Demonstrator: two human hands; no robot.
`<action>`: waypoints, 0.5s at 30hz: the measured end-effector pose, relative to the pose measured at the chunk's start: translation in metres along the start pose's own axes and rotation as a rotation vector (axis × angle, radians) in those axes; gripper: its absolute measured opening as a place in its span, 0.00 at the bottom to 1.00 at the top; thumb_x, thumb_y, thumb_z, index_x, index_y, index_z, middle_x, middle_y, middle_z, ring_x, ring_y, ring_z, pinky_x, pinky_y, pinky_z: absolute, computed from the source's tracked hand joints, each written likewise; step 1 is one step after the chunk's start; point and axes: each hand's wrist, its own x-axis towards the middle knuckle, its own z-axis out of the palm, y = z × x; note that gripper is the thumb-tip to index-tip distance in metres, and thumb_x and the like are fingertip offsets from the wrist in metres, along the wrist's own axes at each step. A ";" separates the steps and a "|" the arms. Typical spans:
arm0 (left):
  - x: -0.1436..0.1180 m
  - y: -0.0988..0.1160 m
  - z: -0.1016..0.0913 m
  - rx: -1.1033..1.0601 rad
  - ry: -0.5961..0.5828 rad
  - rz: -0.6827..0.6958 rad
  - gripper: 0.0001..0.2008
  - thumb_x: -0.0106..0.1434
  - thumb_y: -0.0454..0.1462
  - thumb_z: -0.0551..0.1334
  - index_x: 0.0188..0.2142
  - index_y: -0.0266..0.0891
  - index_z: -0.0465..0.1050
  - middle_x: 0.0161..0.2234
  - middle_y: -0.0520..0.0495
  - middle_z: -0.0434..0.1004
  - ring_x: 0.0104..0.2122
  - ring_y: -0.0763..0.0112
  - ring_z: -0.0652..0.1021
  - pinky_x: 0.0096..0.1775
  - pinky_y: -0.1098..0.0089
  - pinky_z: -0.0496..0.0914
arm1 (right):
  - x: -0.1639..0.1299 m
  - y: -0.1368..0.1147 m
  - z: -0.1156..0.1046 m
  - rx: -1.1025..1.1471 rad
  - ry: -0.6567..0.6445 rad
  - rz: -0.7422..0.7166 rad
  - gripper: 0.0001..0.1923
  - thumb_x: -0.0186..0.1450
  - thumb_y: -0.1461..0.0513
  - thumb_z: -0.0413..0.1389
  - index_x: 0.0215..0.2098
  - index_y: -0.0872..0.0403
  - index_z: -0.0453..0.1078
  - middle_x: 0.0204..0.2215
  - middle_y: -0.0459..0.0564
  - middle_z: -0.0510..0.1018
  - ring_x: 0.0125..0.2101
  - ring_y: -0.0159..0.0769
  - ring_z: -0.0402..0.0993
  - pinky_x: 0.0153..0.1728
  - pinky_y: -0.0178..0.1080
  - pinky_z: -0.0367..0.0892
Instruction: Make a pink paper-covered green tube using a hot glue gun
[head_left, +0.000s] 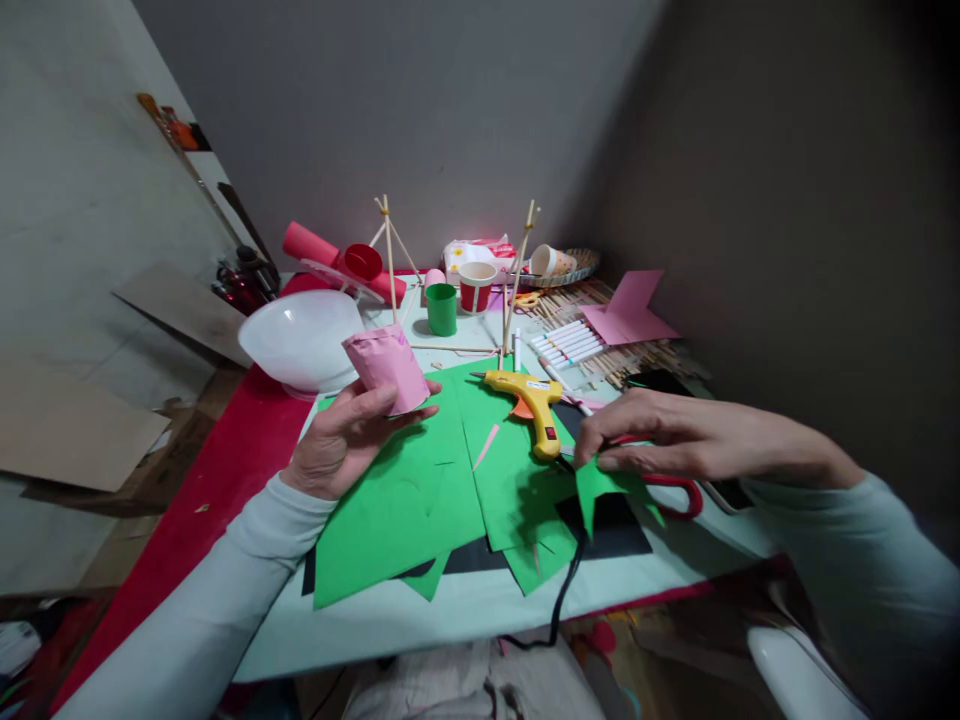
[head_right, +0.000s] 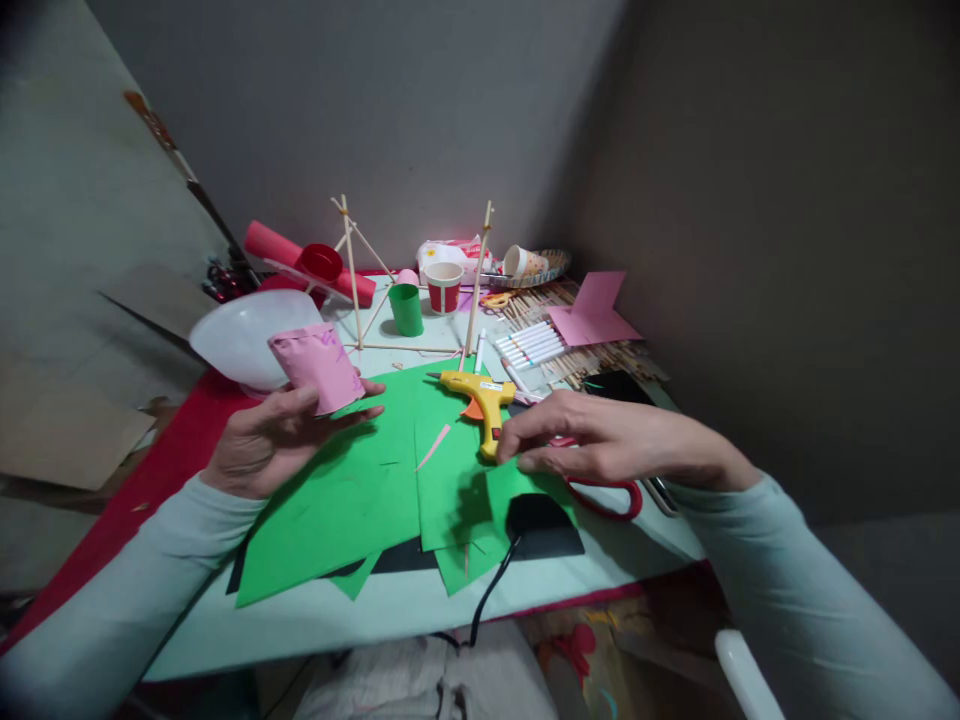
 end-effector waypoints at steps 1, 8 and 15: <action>0.000 -0.001 0.000 0.043 -0.011 0.004 0.26 0.57 0.39 0.69 0.54 0.34 0.77 0.45 0.36 0.86 0.50 0.47 0.84 0.61 0.46 0.74 | -0.007 0.001 -0.002 -0.006 -0.006 0.005 0.09 0.71 0.56 0.60 0.41 0.46 0.83 0.37 0.51 0.86 0.37 0.40 0.83 0.35 0.36 0.75; 0.005 -0.011 -0.007 0.332 -0.061 0.110 0.31 0.57 0.47 0.73 0.57 0.37 0.73 0.52 0.38 0.83 0.54 0.47 0.81 0.61 0.51 0.71 | -0.035 -0.020 0.022 -0.056 -0.282 -0.071 0.18 0.65 0.72 0.61 0.44 0.44 0.84 0.36 0.48 0.88 0.36 0.33 0.86 0.38 0.28 0.77; 0.002 -0.011 0.001 0.688 -0.150 0.253 0.29 0.59 0.47 0.72 0.57 0.38 0.72 0.58 0.39 0.79 0.60 0.45 0.75 0.62 0.55 0.66 | 0.007 -0.042 0.025 -0.092 0.214 -0.117 0.11 0.75 0.54 0.57 0.46 0.49 0.80 0.37 0.48 0.85 0.33 0.34 0.80 0.35 0.35 0.71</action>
